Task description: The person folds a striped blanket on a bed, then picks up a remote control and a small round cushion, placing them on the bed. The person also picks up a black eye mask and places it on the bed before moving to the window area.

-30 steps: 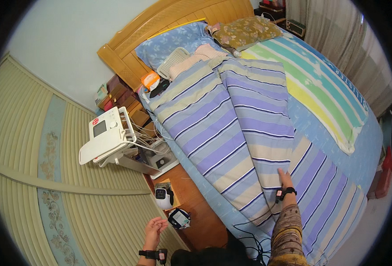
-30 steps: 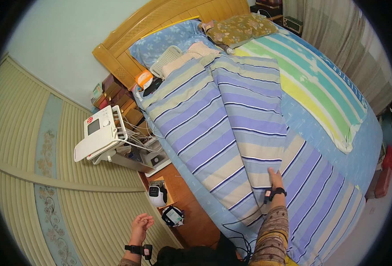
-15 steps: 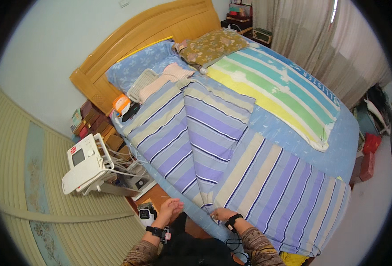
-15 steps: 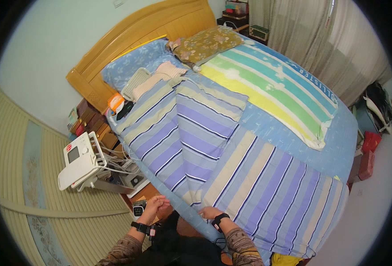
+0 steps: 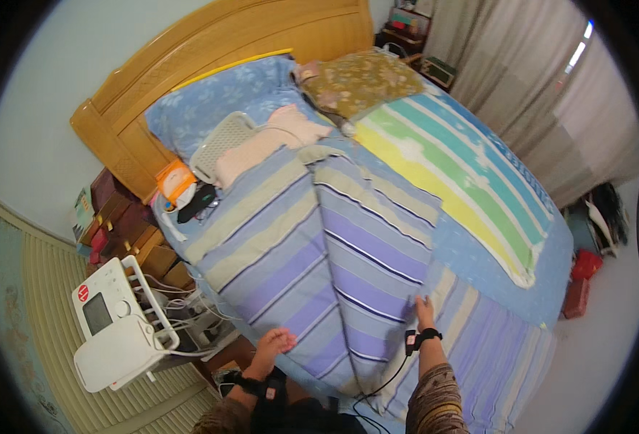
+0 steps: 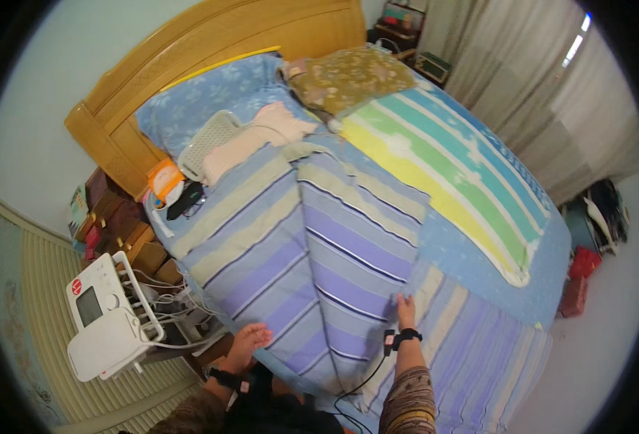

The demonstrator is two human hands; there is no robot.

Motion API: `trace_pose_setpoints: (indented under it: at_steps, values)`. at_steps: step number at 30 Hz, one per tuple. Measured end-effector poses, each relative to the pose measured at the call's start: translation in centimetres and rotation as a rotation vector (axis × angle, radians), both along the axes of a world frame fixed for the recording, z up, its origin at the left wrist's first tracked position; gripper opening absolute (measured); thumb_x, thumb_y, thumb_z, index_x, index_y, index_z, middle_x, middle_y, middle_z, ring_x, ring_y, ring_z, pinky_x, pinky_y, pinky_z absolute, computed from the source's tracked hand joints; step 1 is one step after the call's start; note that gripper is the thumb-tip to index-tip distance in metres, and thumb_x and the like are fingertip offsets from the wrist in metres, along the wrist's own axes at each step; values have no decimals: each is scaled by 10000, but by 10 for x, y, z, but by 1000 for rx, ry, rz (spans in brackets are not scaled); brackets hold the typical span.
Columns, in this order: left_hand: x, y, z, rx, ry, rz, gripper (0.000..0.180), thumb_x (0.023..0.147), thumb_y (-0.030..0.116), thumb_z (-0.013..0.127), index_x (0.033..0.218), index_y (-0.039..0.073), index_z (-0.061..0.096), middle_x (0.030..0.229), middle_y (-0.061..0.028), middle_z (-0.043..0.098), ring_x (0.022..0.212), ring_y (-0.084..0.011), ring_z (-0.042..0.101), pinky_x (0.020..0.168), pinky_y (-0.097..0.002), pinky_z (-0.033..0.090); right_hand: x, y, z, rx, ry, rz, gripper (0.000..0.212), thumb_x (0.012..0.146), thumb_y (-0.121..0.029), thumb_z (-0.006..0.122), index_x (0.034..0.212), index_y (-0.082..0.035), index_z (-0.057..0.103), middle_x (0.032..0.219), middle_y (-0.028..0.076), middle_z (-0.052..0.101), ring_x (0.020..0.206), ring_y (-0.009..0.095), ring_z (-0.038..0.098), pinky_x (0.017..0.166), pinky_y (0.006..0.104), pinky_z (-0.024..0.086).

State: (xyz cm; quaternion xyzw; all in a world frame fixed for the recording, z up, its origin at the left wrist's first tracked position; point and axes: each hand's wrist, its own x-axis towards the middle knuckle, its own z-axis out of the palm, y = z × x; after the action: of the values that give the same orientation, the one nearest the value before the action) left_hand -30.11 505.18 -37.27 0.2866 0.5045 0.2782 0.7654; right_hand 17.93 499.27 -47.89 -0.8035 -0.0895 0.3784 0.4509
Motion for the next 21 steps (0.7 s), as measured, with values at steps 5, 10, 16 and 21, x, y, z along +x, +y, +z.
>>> trace_pose_setpoints:
  at_steps: [5, 10, 16, 21]
  values:
    - [-64, 31, 2, -100, 18, 67, 313, 927, 175, 545, 1178, -11, 519, 1106, -164, 620, 964, -227, 625, 884, -337, 497, -30, 107, 48, 176, 489, -173, 644, 827, -496, 621, 1274, -43, 523, 1170, 97, 591, 988, 261, 584, 870, 368, 454]
    - [-82, 88, 6, -45, -104, 119, 387, 961, 255, 487, 1254, 4, 465, 1171, -167, 586, 1055, -257, 583, 941, -386, 461, -116, 180, 203, 486, -337, 116, 241, 849, -245, 575, 994, -59, 622, 929, 59, 634, 848, 154, 596, 715, 325, 480]
    - [-81, 199, 27, 53, -592, 314, 792, 912, 664, 309, 1473, 109, 245, 1469, -149, 333, 1308, -324, 365, 1074, -466, 290, -301, 155, 228, 260, -371, 1725, 671, 709, -111, 636, 1341, -286, 493, 798, 148, 642, 718, 349, 621, 605, 419, 489]
    - [-106, 217, 30, -67, -813, 509, 819, 893, 683, 327, 1447, 81, 286, 1445, -153, 365, 1288, -331, 388, 1068, -471, 302, -311, 136, 149, -135, -425, 1784, 558, 796, -141, 546, 1326, -311, 508, 905, 156, 653, 819, 351, 627, 675, 433, 496]
